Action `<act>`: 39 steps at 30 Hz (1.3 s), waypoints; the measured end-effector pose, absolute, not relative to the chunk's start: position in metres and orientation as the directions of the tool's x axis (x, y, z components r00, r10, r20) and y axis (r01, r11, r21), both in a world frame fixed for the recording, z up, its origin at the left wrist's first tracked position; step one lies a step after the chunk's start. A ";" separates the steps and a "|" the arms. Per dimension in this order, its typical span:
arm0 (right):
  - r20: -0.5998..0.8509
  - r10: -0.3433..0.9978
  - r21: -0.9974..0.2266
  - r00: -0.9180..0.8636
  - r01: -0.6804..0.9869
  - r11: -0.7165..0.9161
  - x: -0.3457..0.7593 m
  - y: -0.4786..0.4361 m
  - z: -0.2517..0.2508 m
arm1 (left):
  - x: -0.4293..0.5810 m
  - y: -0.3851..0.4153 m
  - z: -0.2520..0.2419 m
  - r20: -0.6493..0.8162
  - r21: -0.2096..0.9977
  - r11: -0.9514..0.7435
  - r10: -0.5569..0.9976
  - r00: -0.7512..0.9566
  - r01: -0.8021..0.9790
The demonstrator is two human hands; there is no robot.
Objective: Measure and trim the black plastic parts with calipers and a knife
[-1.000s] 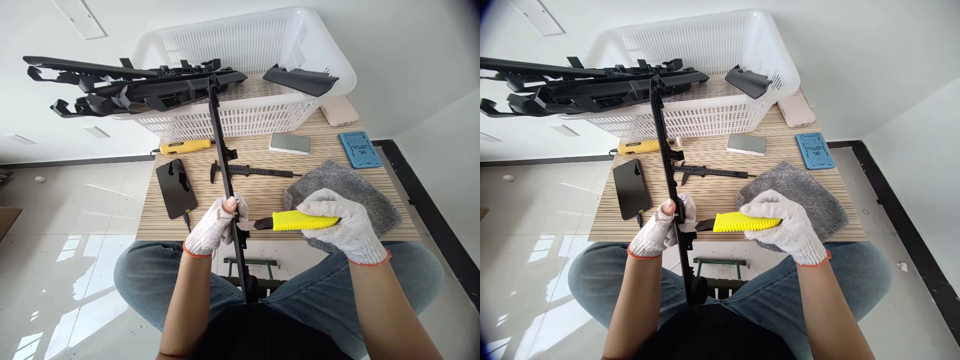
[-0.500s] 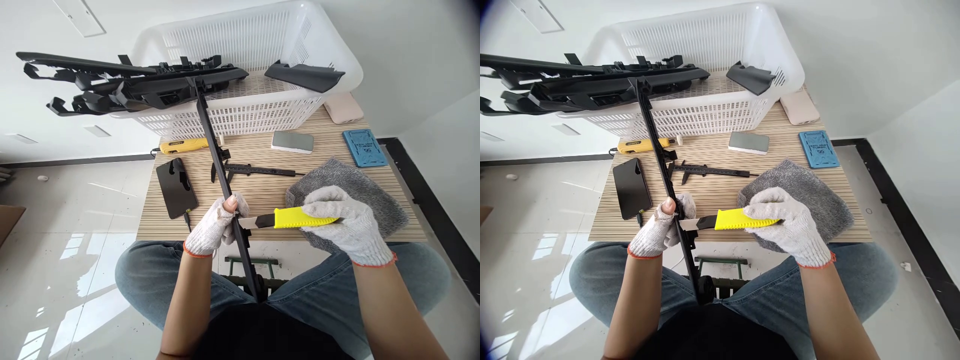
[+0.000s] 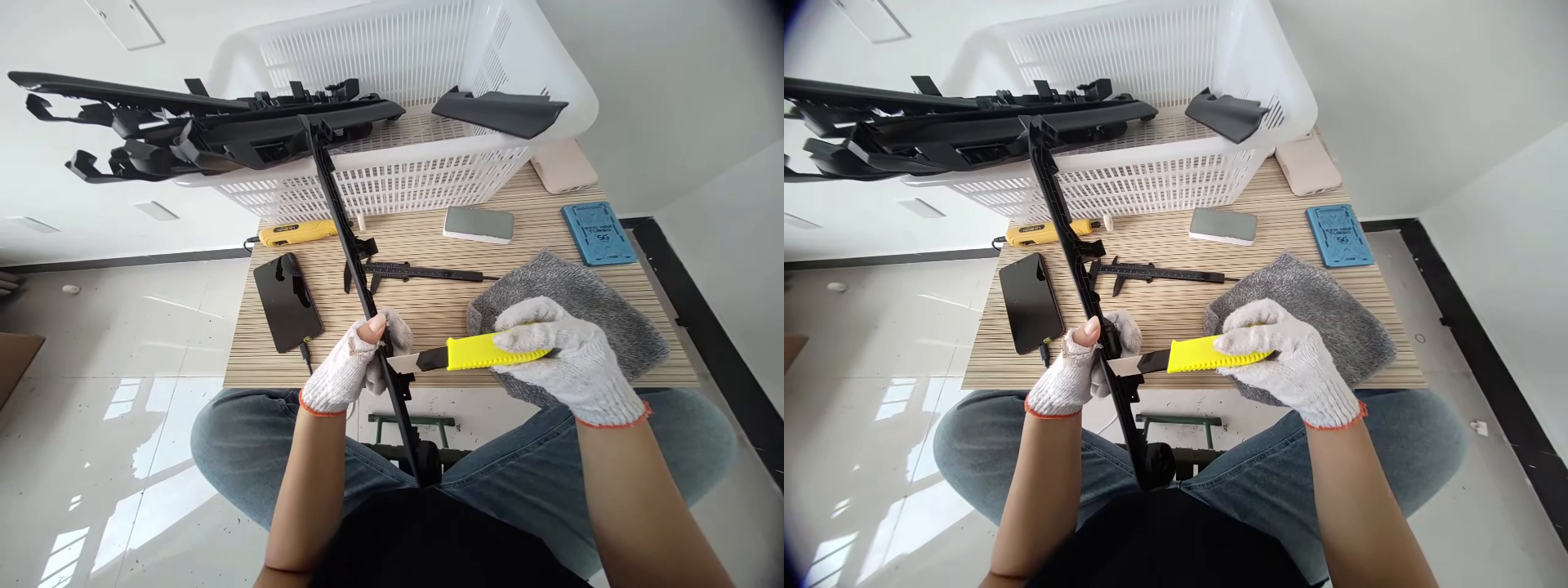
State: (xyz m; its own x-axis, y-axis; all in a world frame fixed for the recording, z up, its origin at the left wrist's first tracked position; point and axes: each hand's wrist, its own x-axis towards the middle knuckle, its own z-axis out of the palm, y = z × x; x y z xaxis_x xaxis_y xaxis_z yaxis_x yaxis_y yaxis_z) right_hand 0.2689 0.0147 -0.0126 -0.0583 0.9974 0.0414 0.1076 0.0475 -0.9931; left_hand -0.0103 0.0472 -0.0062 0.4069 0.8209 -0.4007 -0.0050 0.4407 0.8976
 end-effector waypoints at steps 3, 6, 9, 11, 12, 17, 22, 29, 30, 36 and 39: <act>0.033 0.999 -0.994 -0.020 0.100 0.035 0.269 0.014 -0.013 | -0.010 0.047 -0.009 -0.402 0.898 0.441 0.805 0.436 0.015; 0.018 0.998 -1.000 0.062 0.013 0.017 0.271 0.014 -0.014 | -0.010 0.045 -0.013 -0.381 0.901 0.434 0.794 0.474 -0.004; -0.006 0.986 -0.998 0.167 -0.058 0.004 0.273 0.014 -0.017 | -0.009 0.042 -0.016 -0.347 0.908 0.417 0.808 0.477 -0.046; -0.004 0.973 -0.999 0.230 -0.050 0.008 0.274 0.014 -0.020 | -0.009 0.041 -0.017 -0.306 0.920 0.386 0.825 0.475 -0.076; 0.003 0.967 -0.999 0.255 -0.038 0.013 0.274 0.015 -0.021 | -0.008 0.041 -0.016 -0.290 0.921 0.376 0.832 0.473 -0.097; -0.007 0.949 -0.999 0.316 -0.036 0.004 0.273 0.020 -0.027 | -0.005 0.041 -0.012 -0.325 0.892 0.431 0.822 0.468 -0.138; -0.084 0.946 -0.992 0.314 -0.120 -0.048 0.270 0.024 -0.022 | -0.004 0.040 -0.006 -0.364 0.881 0.458 0.817 0.448 -0.120; -0.171 0.943 -0.964 0.284 -0.247 -0.100 0.264 0.030 -0.016 | -0.001 0.043 -0.008 -0.311 0.900 0.406 0.853 0.420 -0.158; -0.163 0.945 -0.965 0.283 -0.245 -0.093 0.264 0.030 -0.015 | 0.000 0.044 -0.008 -0.300 0.902 0.398 0.858 0.417 -0.169; -0.149 0.947 -0.974 0.285 -0.206 -0.091 0.262 0.032 -0.013 | 0.002 0.045 -0.004 -0.258 0.920 0.347 0.887 0.383 -0.182; -0.138 0.949 -0.974 0.283 -0.214 -0.078 0.262 0.032 -0.013 | 0.003 0.046 -0.006 -0.252 0.917 0.344 0.891 0.378 -0.200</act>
